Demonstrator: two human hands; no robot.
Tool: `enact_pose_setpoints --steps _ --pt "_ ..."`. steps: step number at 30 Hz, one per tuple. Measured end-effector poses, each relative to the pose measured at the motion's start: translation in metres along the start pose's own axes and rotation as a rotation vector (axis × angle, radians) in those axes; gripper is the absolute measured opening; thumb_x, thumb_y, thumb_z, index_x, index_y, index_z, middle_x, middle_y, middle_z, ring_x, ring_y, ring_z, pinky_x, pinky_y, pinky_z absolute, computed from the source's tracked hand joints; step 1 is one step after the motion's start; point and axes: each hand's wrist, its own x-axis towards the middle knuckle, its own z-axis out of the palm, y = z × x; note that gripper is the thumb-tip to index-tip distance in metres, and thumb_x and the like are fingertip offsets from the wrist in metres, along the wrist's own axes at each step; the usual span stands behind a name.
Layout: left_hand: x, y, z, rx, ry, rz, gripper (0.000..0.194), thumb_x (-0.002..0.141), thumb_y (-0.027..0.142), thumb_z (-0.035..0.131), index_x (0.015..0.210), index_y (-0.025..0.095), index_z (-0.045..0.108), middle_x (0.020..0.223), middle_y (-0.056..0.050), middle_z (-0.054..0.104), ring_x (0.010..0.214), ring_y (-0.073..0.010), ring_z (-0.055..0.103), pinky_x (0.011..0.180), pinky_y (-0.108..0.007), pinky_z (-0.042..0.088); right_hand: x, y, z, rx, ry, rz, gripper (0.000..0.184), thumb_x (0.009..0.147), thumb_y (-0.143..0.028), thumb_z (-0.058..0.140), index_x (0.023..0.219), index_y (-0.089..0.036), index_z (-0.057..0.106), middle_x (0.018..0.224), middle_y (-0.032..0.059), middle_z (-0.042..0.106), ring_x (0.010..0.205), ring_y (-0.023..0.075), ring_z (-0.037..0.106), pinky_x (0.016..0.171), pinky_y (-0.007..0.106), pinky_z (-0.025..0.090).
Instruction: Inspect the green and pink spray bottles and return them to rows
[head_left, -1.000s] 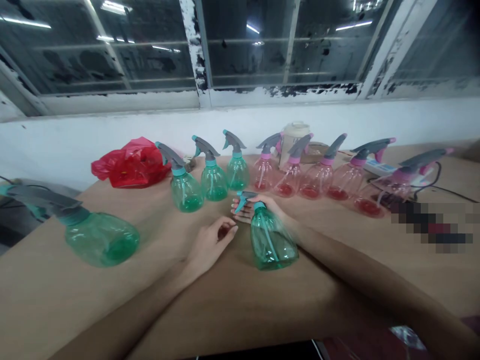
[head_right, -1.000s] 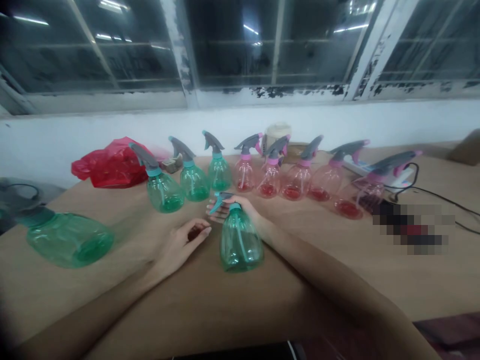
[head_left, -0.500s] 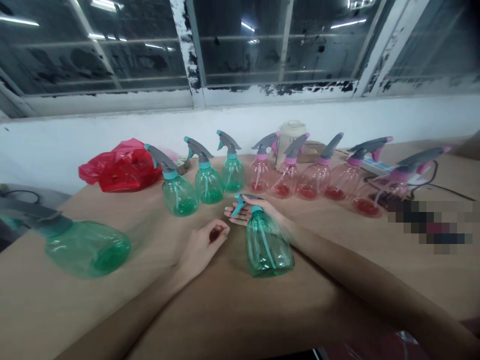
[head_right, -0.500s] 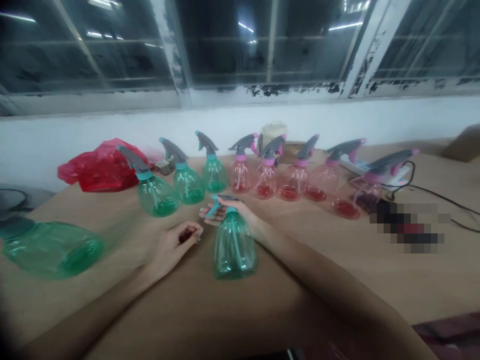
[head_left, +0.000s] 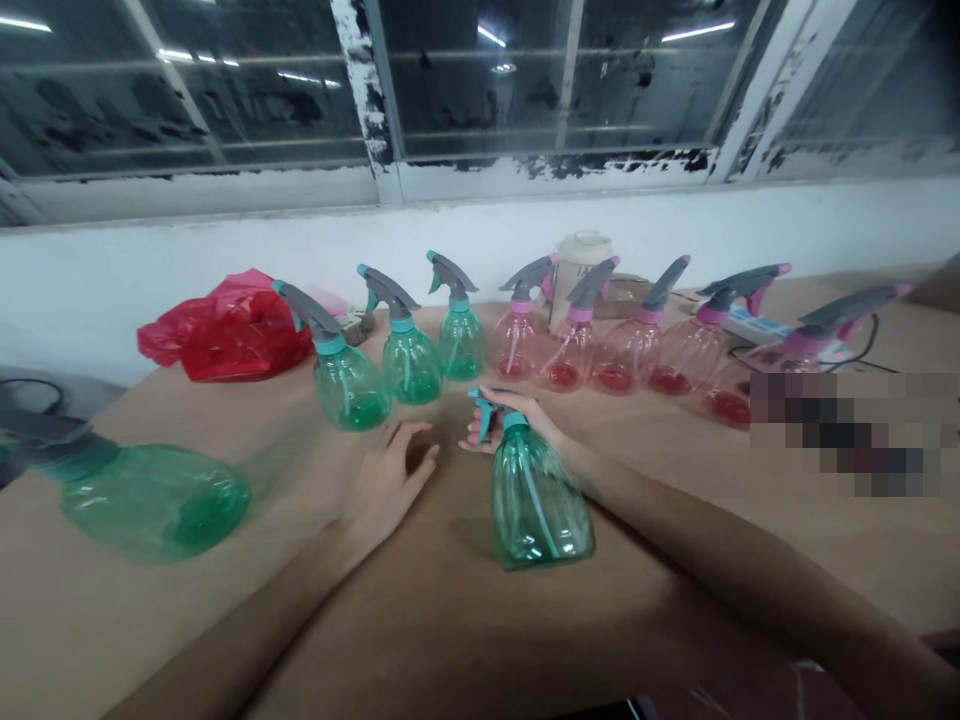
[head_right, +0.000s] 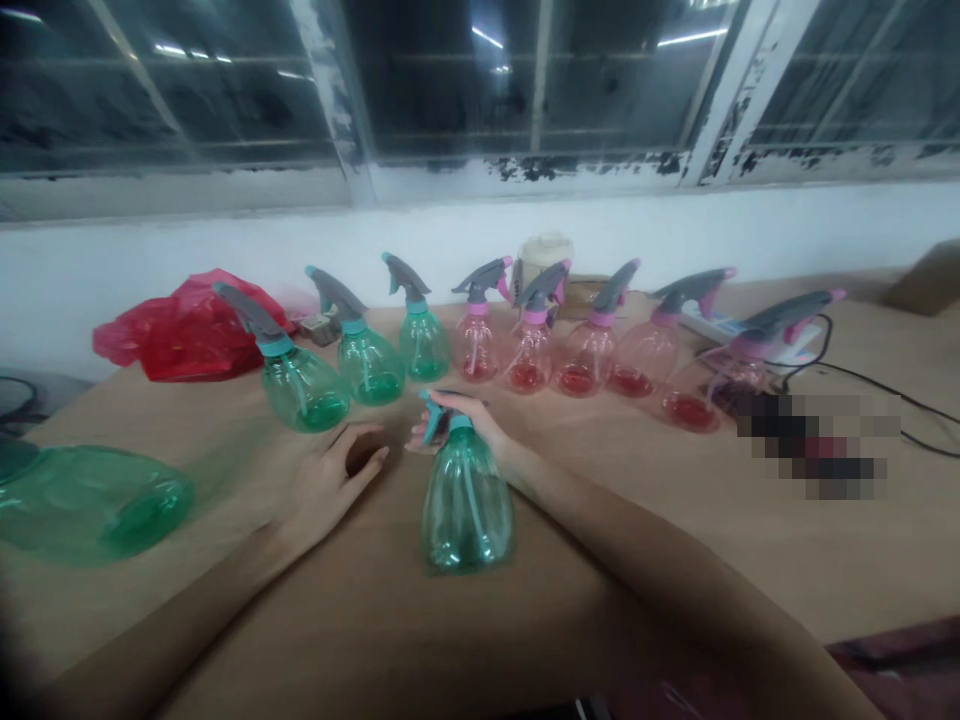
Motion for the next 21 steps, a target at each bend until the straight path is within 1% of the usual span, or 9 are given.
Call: enact_pose_setpoints --steps 2,4,6,8,10,12,15,18,21 --pt "0.000 0.000 0.000 -0.023 -0.016 -0.003 0.024 0.088 0.034 0.045 0.108 0.022 0.052 0.108 -0.004 0.065 0.093 -0.0226 0.065 0.082 -0.039 0.051 -0.002 0.004 -0.001 -0.057 -0.004 -0.015 0.017 0.077 -0.028 0.065 0.072 -0.014 0.060 0.058 -0.0002 0.061 0.054 0.0127 0.061 0.076 0.037 0.055" --pt "0.000 -0.001 0.001 -0.011 -0.009 0.011 0.024 0.088 0.034 0.045 0.108 0.022 0.051 0.108 -0.005 0.064 0.097 -0.0227 0.064 0.085 -0.040 0.050 -0.004 0.009 -0.001 -0.076 -0.027 -0.009 0.017 0.077 -0.029 0.066 0.071 -0.014 0.060 0.059 0.0006 0.063 0.054 0.0131 0.061 0.074 0.035 0.055" --pt "-0.001 -0.002 0.002 0.060 0.033 0.054 0.026 0.089 0.035 0.044 0.109 0.021 0.051 0.115 -0.008 0.061 0.106 -0.0249 0.059 0.091 -0.044 0.047 -0.004 0.012 -0.002 -0.042 -0.064 0.001 0.017 0.078 -0.030 0.065 0.075 -0.013 0.062 0.066 0.0034 0.066 0.062 0.0153 0.065 0.078 0.036 0.054" --pt "-0.001 -0.003 0.004 0.160 0.087 0.095 0.031 0.089 0.037 0.044 0.112 0.018 0.051 0.127 -0.013 0.052 0.120 -0.0289 0.049 0.099 -0.048 0.041 -0.004 0.013 -0.002 0.006 -0.110 0.035 0.021 0.081 -0.032 0.062 0.082 -0.011 0.064 0.076 0.0072 0.069 0.075 0.0181 0.067 0.086 0.039 0.051" --pt "-0.001 -0.005 0.006 0.226 0.100 0.111 0.039 0.090 0.041 0.042 0.118 0.015 0.049 0.137 -0.016 0.044 0.129 -0.0315 0.038 0.104 -0.051 0.035 -0.004 0.012 -0.002 0.036 -0.149 0.082 0.028 0.084 -0.036 0.058 0.087 -0.009 0.064 0.081 0.0104 0.070 0.084 0.0198 0.067 0.091 0.039 0.049" --pt "-0.001 -0.007 0.008 0.253 0.080 0.109 0.046 0.091 0.045 0.039 0.124 0.013 0.046 0.139 -0.017 0.042 0.132 -0.0317 0.035 0.105 -0.051 0.034 -0.005 0.010 -0.002 0.061 -0.156 0.103 0.032 0.085 -0.038 0.056 0.090 -0.008 0.064 0.083 0.0115 0.070 0.088 0.0199 0.067 0.093 0.038 0.048" --pt "-0.002 -0.008 0.010 0.281 0.038 0.115 0.051 0.092 0.047 0.036 0.129 0.012 0.043 0.138 -0.016 0.045 0.133 -0.0305 0.035 0.107 -0.050 0.033 -0.005 0.010 -0.003 0.085 -0.161 0.111 0.033 0.087 -0.039 0.055 0.094 -0.007 0.063 0.086 0.0123 0.070 0.090 0.0200 0.067 0.093 0.038 0.047" --pt "-0.003 -0.008 0.011 0.330 0.047 0.152 0.053 0.093 0.046 0.036 0.131 0.010 0.042 0.139 -0.018 0.043 0.134 -0.0307 0.033 0.108 -0.049 0.032 -0.004 0.010 -0.003 0.092 -0.180 0.111 0.036 0.088 -0.040 0.052 0.095 -0.007 0.062 0.085 0.0120 0.070 0.089 0.0200 0.067 0.092 0.039 0.048" --pt "-0.004 -0.007 0.010 0.345 0.056 0.175 0.053 0.093 0.046 0.035 0.132 0.011 0.041 0.141 -0.017 0.042 0.134 -0.0301 0.032 0.107 -0.048 0.032 -0.003 0.009 -0.003 0.076 -0.172 0.098 0.035 0.086 -0.044 0.055 0.091 -0.010 0.062 0.081 0.0091 0.069 0.083 0.0188 0.067 0.088 0.038 0.050"
